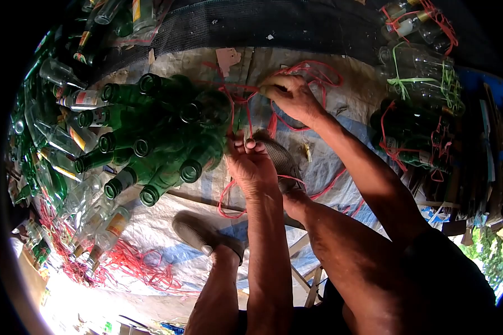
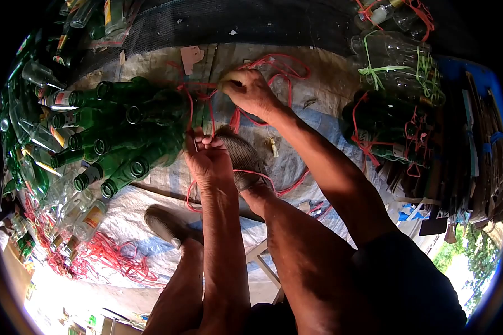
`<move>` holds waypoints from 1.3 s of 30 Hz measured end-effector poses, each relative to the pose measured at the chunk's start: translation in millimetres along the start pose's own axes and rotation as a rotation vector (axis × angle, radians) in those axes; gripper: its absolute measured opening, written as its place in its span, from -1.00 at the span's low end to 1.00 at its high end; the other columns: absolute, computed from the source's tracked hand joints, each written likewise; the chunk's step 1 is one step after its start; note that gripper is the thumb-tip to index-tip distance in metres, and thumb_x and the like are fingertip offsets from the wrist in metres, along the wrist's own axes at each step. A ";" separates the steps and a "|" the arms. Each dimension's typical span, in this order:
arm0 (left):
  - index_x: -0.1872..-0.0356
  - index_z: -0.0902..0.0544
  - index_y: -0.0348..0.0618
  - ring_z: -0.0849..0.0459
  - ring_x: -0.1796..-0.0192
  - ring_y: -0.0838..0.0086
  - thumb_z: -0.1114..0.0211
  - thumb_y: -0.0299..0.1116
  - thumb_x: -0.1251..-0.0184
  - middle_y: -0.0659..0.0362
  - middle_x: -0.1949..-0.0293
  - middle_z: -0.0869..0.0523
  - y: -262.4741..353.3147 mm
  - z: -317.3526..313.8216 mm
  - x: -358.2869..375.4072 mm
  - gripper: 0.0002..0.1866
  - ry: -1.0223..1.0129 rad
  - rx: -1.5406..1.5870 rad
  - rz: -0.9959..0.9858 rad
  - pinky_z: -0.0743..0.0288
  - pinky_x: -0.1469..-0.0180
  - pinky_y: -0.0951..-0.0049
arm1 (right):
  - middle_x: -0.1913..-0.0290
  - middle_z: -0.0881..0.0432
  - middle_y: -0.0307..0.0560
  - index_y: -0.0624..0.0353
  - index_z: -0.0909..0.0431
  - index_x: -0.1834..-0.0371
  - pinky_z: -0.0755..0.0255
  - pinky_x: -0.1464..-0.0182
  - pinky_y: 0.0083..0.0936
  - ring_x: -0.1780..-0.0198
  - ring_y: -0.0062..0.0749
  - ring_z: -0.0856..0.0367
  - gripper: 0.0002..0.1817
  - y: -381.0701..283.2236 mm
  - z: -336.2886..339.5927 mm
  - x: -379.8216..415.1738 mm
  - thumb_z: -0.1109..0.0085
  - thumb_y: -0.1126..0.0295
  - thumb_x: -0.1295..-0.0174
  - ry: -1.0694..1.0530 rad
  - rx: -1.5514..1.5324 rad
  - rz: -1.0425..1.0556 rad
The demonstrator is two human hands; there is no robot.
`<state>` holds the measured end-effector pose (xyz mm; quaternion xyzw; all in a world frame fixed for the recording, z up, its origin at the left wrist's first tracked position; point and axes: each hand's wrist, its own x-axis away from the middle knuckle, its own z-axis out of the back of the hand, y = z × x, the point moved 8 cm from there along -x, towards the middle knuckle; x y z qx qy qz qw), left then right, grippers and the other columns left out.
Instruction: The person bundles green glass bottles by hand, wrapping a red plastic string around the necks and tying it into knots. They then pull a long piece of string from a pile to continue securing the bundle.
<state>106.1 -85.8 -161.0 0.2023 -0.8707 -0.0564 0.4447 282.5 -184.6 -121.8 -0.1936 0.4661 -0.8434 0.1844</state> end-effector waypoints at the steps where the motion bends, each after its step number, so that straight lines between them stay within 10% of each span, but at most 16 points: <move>1: -0.02 -0.65 -0.02 -0.50 0.40 0.65 -0.29 -0.18 -0.58 0.40 0.27 -0.64 0.1 -0.3 0.5 -0.80 -0.002 0.004 0.007 -0.40 0.34 0.62 | 0.49 -0.63 -0.20 0.29 -0.77 0.16 -0.32 0.40 -0.55 0.45 -0.68 -0.46 -0.83 1.0 0.9 1.2 -0.28 0.41 -0.35 0.013 -0.006 0.005; 39: 0.01 -0.66 -0.09 -0.68 0.19 0.54 -0.31 -0.23 -0.55 0.27 0.10 -0.79 4.5 13.6 -12.7 -0.81 -0.047 -0.102 0.032 -0.58 0.10 0.42 | 0.60 -0.39 -0.33 0.32 -0.64 0.30 -0.23 0.46 -0.56 0.52 -0.73 -0.29 -0.81 0.6 -5.7 71.1 -0.27 0.40 -0.42 0.092 -0.107 -0.075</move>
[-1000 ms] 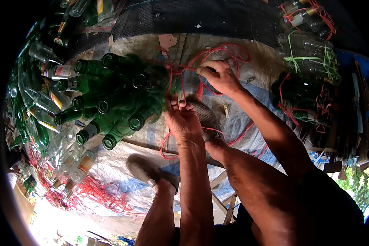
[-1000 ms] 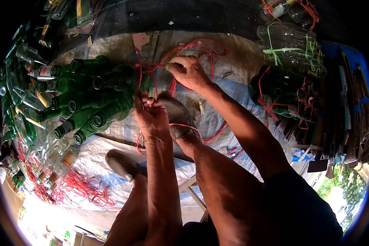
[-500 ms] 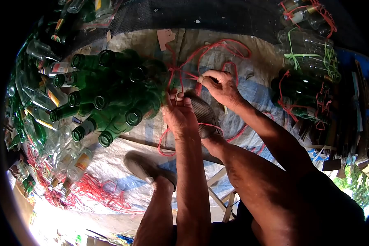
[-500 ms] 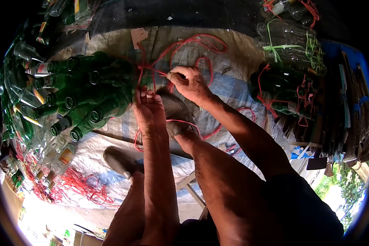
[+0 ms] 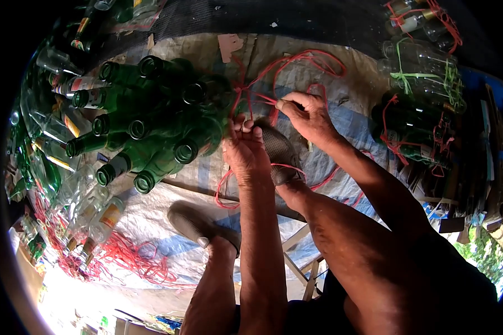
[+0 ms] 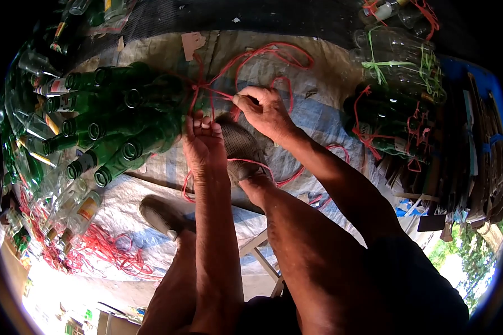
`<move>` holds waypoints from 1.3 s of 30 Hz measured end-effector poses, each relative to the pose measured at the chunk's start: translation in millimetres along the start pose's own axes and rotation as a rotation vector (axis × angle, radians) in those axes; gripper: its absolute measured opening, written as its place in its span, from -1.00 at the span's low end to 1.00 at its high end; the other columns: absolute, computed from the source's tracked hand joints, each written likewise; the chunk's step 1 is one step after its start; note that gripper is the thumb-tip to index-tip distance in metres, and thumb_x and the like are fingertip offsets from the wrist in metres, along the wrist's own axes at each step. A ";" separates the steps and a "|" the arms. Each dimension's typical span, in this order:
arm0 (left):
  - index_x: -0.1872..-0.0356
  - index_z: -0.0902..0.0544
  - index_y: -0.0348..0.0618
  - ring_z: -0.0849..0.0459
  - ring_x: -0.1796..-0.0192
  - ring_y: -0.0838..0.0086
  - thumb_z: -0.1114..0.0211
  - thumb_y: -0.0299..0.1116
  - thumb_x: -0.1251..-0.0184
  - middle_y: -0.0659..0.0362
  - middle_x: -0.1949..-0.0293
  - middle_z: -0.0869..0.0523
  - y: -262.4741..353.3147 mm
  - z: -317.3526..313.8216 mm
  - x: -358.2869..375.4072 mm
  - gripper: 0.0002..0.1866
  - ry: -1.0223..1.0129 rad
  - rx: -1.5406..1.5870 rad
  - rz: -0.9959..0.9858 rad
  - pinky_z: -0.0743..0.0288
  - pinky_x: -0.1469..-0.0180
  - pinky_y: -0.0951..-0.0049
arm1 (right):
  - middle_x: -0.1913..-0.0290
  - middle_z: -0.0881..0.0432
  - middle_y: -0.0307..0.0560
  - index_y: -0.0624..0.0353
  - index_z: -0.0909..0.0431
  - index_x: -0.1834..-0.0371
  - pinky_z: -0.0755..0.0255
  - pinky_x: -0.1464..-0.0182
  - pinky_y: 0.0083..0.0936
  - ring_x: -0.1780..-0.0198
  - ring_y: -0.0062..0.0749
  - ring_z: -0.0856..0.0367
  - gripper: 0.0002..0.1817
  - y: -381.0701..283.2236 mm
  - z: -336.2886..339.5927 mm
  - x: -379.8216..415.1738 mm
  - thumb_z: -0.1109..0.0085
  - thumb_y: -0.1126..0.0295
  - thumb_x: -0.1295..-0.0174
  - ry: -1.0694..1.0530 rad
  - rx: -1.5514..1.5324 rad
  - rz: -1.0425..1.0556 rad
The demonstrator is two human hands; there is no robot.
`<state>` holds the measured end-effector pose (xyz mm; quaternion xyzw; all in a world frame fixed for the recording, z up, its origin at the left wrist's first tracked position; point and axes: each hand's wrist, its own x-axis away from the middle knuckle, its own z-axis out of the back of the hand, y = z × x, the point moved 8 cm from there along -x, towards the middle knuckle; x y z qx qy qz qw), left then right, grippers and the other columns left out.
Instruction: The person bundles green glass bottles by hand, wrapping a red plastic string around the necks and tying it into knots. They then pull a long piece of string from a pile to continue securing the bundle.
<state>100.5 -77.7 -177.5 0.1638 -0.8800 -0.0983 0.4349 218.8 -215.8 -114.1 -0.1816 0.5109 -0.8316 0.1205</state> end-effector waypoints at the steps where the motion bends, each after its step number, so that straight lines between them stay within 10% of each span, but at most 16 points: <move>1: 0.00 -0.66 -0.08 -0.69 0.18 0.53 -0.32 -0.22 -0.55 0.27 0.10 -0.79 0.5 -1.2 0.8 -0.80 -0.005 0.000 0.000 -0.59 0.09 0.41 | 0.60 -0.39 -0.33 0.32 -0.64 0.29 -0.23 0.45 -0.56 0.51 -0.73 -0.29 -0.82 -0.5 -1.3 3.9 -0.28 0.41 -0.42 -0.010 0.005 -0.021; 14: -0.07 -0.69 -0.09 -0.70 0.05 0.54 -0.42 -0.24 -0.44 0.26 0.05 -0.79 -6.8 -6.4 -3.8 -0.72 0.042 -0.169 -0.033 -0.53 -0.08 0.33 | 0.46 -0.56 -0.32 0.33 -0.65 0.20 -0.37 0.32 -0.63 0.37 -0.77 -0.43 -0.85 4.0 -13.8 16.5 -0.26 0.43 -0.43 -0.065 0.010 -0.103; 30: -0.02 -0.64 0.08 -0.69 0.23 0.50 -0.42 -0.28 -0.43 0.33 0.23 -0.75 -19.0 -24.9 -27.2 -0.79 -0.058 -0.121 -0.046 -0.53 0.12 0.40 | 0.30 -0.73 -0.02 0.23 -0.69 0.20 -0.52 0.32 -0.38 0.36 -0.27 -0.69 -0.91 1.9 -30.2 15.4 -0.22 0.51 -0.31 -0.190 0.212 0.129; 38: 0.06 -0.69 0.04 -0.22 0.53 0.72 -0.38 -0.24 -0.49 0.47 0.46 -0.52 -17.6 -27.5 -28.6 -0.86 -0.002 -0.192 -0.015 -0.19 0.40 0.57 | 0.44 -0.68 -0.07 0.24 -0.70 0.29 -0.49 0.30 -0.40 0.40 -0.45 -0.66 -0.76 29.9 -19.9 6.4 -0.15 0.30 -0.39 -0.320 -0.039 -0.390; 39: 0.06 -0.69 0.03 -0.19 0.56 0.74 -0.39 -0.24 -0.48 0.48 0.48 -0.47 -17.3 -26.2 -29.2 -0.86 0.012 -0.204 -0.016 -0.14 0.46 0.57 | 0.49 -0.62 -0.08 0.22 -0.68 0.25 -0.48 0.31 -0.36 0.43 -0.48 -0.62 -0.75 21.7 -15.4 -8.1 -0.16 0.25 -0.39 -0.326 0.127 -0.060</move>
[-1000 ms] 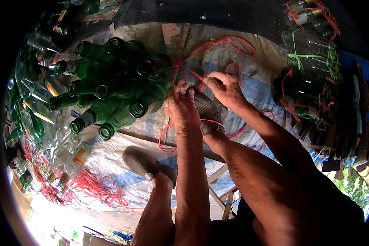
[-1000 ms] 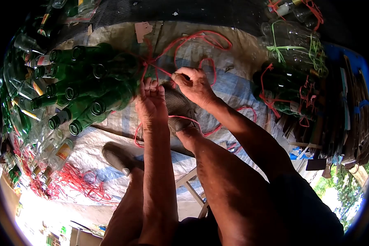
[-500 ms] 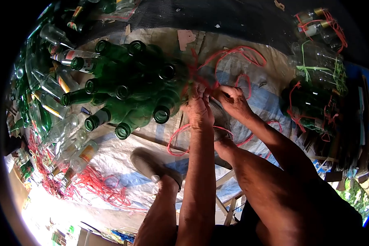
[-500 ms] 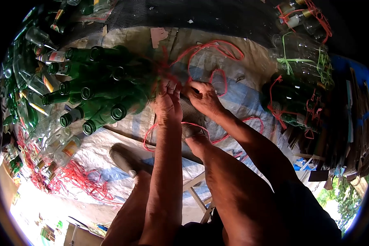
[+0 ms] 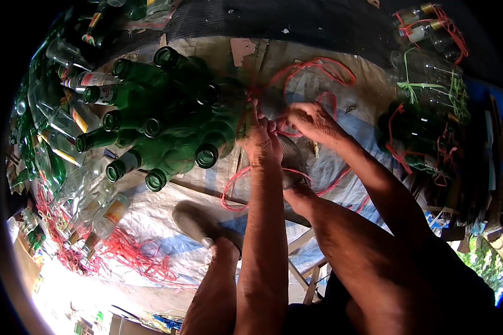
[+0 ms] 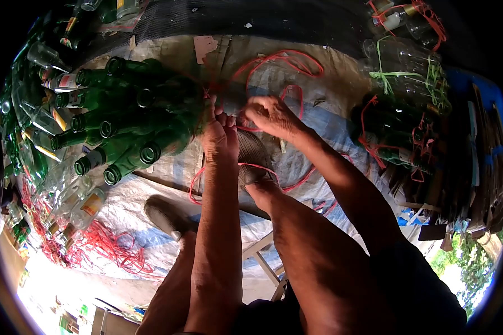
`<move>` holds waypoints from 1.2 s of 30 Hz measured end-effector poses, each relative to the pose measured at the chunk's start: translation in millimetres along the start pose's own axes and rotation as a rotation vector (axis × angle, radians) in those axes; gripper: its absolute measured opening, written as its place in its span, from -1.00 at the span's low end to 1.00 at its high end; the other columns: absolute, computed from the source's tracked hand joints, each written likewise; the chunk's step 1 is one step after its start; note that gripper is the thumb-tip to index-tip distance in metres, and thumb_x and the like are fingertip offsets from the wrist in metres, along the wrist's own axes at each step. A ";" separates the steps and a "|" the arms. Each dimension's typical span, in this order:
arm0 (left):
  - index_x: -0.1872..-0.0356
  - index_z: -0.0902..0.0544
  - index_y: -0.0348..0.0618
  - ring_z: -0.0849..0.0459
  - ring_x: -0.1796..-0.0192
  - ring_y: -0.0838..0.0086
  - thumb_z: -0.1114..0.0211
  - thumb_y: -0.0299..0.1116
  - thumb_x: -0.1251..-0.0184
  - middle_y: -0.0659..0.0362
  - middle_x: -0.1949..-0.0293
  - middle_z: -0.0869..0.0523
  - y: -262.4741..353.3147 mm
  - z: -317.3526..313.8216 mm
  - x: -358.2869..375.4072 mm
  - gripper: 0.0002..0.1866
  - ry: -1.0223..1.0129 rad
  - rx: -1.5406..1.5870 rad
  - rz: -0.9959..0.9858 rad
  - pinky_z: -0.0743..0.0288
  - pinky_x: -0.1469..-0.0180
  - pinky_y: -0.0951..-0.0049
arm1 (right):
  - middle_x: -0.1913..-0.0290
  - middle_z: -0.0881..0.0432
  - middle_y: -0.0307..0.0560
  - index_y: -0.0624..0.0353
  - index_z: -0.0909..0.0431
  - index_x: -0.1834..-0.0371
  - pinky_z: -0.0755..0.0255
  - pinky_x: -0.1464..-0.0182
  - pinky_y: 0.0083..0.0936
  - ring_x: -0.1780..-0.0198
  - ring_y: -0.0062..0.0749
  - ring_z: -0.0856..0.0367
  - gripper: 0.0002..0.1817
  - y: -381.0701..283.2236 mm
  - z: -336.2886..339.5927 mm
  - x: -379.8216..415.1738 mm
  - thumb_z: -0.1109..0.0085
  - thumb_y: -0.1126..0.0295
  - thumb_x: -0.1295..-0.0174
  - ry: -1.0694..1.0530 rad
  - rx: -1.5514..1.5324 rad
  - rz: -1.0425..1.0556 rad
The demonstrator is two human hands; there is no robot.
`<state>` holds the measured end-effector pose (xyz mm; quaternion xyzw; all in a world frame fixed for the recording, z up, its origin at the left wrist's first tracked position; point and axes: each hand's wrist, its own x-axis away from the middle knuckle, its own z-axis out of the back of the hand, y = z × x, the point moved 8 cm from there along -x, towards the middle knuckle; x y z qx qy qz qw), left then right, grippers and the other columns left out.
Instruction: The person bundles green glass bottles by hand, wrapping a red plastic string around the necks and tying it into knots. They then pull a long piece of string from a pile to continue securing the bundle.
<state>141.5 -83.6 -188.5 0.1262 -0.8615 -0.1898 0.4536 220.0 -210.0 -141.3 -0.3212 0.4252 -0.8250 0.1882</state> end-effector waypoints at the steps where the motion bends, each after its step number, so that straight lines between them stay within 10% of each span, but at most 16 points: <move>1: 0.10 -0.70 0.02 -0.23 0.54 0.74 -0.41 -0.25 -0.46 0.47 0.45 -0.50 0.5 -0.1 -1.0 -0.87 0.001 0.007 0.006 -0.14 0.47 0.58 | 0.47 -0.59 -0.07 0.20 -0.68 0.24 -0.45 0.33 -0.37 0.43 -0.45 -0.58 -0.77 6.6 3.6 -3.5 -0.20 0.25 -0.36 0.049 -0.075 -0.224; 5: 0.13 -0.71 0.04 -0.31 0.50 0.75 -0.44 -0.23 -0.43 0.47 0.42 -0.53 0.3 1.6 2.3 -0.86 0.026 -0.007 0.027 -0.11 0.50 0.61 | 0.33 -0.71 -0.12 0.24 -0.70 0.22 -0.48 0.24 -0.43 0.33 -0.46 -0.61 -0.53 -11.4 4.4 -37.8 -0.25 -0.04 -0.39 0.081 -0.116 -0.178; 12: 0.13 -0.68 0.09 -0.27 0.53 0.74 -0.40 -0.19 -0.44 0.49 0.49 -0.47 4.3 -2.0 3.5 -0.87 0.016 -0.056 0.047 -0.07 0.53 0.59 | 0.37 -0.67 -0.23 0.22 -0.71 0.36 -0.43 0.33 -0.53 0.36 -0.55 -0.56 -0.69 -18.5 -24.4 -70.5 -0.38 0.15 -0.28 0.023 -0.634 -0.261; 24: 0.07 -0.64 0.03 -0.11 0.58 0.68 -0.29 -0.19 -0.49 0.48 0.56 -0.32 6.5 -6.1 5.2 -0.84 0.029 -0.102 0.095 0.04 0.54 0.56 | 0.38 -0.66 -0.29 0.16 -0.78 0.17 -0.37 0.31 -0.59 0.36 -0.66 -0.49 -0.86 -9.1 -10.1 -64.9 -0.30 0.39 -0.32 0.308 -0.437 -0.109; 36: -0.04 -0.64 -0.12 -0.01 0.62 0.70 -0.22 -0.22 -0.53 0.48 0.60 -0.14 7.5 -6.6 4.6 -0.75 0.013 -0.079 0.130 0.12 0.58 0.54 | 0.52 -0.44 -0.40 0.19 -0.65 0.41 -0.19 0.42 -0.53 0.45 -0.69 -0.31 -0.82 -4.1 7.0 -60.7 -0.31 0.39 -0.36 0.454 -0.507 -0.105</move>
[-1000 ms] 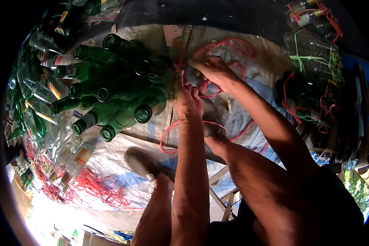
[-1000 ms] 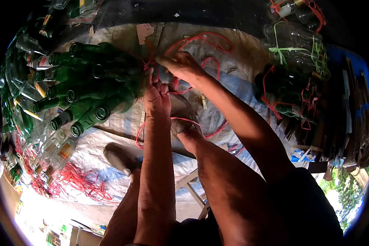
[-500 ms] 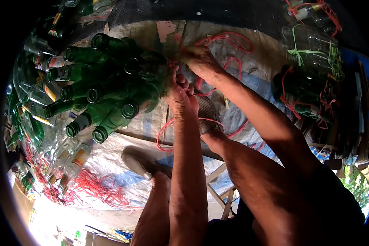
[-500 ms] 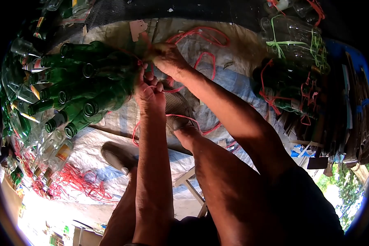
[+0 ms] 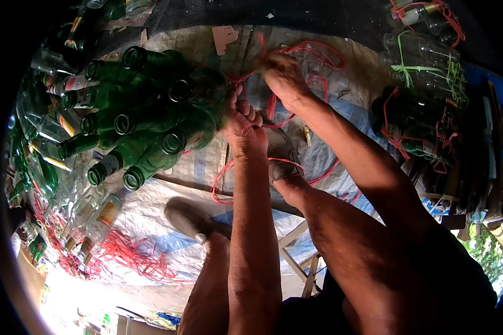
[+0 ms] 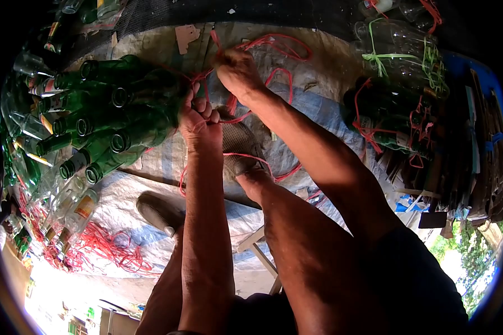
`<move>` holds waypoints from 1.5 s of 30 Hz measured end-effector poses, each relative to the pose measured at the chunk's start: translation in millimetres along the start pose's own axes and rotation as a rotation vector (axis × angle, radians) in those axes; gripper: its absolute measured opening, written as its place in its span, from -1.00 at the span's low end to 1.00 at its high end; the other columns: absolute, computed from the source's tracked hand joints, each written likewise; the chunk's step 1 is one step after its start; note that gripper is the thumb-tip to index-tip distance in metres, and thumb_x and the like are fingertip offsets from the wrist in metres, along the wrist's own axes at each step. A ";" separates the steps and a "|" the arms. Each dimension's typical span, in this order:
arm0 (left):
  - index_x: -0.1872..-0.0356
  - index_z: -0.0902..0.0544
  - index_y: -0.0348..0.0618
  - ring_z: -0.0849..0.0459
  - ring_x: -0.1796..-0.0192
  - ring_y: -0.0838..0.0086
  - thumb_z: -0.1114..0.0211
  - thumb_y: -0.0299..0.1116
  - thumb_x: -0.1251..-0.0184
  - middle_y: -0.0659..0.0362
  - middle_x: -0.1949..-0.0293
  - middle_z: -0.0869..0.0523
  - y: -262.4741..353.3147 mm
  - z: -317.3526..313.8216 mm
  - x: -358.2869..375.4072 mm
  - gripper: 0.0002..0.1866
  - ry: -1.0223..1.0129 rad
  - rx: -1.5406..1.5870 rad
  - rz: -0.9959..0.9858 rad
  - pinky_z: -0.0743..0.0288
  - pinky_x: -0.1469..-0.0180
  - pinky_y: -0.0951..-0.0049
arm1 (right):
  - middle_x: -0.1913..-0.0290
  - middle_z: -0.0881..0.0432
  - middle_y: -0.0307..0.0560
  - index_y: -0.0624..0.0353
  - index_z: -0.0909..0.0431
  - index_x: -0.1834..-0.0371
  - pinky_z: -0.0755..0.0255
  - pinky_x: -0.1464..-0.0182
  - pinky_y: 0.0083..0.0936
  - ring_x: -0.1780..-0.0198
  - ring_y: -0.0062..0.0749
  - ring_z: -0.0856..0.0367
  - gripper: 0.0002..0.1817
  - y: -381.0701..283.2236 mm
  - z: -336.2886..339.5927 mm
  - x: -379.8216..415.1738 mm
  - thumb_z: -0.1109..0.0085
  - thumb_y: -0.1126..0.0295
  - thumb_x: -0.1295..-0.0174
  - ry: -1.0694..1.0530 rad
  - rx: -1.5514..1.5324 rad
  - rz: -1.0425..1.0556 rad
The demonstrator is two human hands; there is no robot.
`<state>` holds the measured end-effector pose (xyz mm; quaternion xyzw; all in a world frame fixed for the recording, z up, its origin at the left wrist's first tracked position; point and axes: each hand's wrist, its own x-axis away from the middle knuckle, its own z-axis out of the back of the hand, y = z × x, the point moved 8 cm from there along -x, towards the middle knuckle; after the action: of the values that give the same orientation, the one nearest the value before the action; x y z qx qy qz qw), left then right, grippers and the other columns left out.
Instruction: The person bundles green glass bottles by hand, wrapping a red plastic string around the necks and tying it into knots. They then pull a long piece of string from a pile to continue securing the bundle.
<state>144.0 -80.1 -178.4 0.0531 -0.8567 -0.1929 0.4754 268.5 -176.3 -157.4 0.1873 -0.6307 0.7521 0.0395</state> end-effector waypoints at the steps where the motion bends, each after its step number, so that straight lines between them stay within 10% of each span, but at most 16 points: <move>1: -0.04 -0.64 -0.12 -0.01 0.62 0.69 -0.22 -0.21 -0.54 0.48 0.61 -0.14 0.1 -0.2 0.4 -0.75 0.009 -0.001 0.000 0.12 0.58 0.54 | 0.52 -0.44 -0.40 0.19 -0.65 0.41 -0.19 0.42 -0.53 0.45 -0.69 -0.30 -0.82 -1.5 -0.2 -1.7 -0.30 0.39 -0.37 0.012 0.001 0.043; 27: 0.39 -0.58 0.05 -0.01 0.62 0.69 -0.45 -0.33 -0.36 0.51 0.63 -0.14 2.9 -4.2 9.7 -0.82 -0.013 0.087 -0.042 0.14 0.55 0.51 | 0.54 -0.43 -0.40 0.25 -0.63 0.49 -0.20 0.38 -0.50 0.41 -0.68 -0.28 -0.78 -10.7 -17.6 -15.9 -0.27 0.42 -0.33 0.054 -0.118 0.031; 34: 0.34 -0.58 0.05 -0.05 0.59 0.69 -0.40 -0.28 -0.42 0.52 0.61 -0.19 0.4 -0.3 8.8 -0.83 -0.047 0.059 -0.052 0.10 0.54 0.51 | 0.24 -0.69 -0.16 0.17 -0.62 0.10 -0.60 0.16 -0.36 0.23 -0.41 -0.68 -0.81 -17.9 -25.6 -11.2 -0.14 0.28 -0.49 -0.136 -0.446 -0.121; 41: 0.35 -0.57 0.05 -0.07 0.62 0.71 -0.39 -0.26 -0.45 0.52 0.61 -0.21 -4.2 4.7 8.5 -0.82 -0.026 0.027 -0.052 0.09 0.57 0.53 | 0.54 -0.44 -0.23 0.17 -0.55 0.21 -0.41 0.40 -0.44 0.55 -0.47 -0.37 -0.83 -4.6 -60.9 -19.0 -0.06 0.33 -0.50 -0.369 -0.920 -0.322; 45: 0.40 -0.55 0.06 -0.05 0.64 0.70 -0.40 -0.32 -0.42 0.51 0.63 -0.19 -3.2 5.0 9.6 -0.80 -0.015 0.037 -0.033 0.13 0.60 0.52 | 0.65 -0.18 -0.43 0.18 -0.56 0.27 0.03 0.55 -0.57 0.65 -0.59 0.00 -0.77 -9.9 -62.0 -22.7 -0.02 0.31 -0.51 -0.073 -0.573 -0.364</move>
<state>134.3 -84.3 -174.4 0.0744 -0.8627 -0.1854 0.4645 278.1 -110.6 -164.0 0.3048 -0.7735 0.5179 0.2014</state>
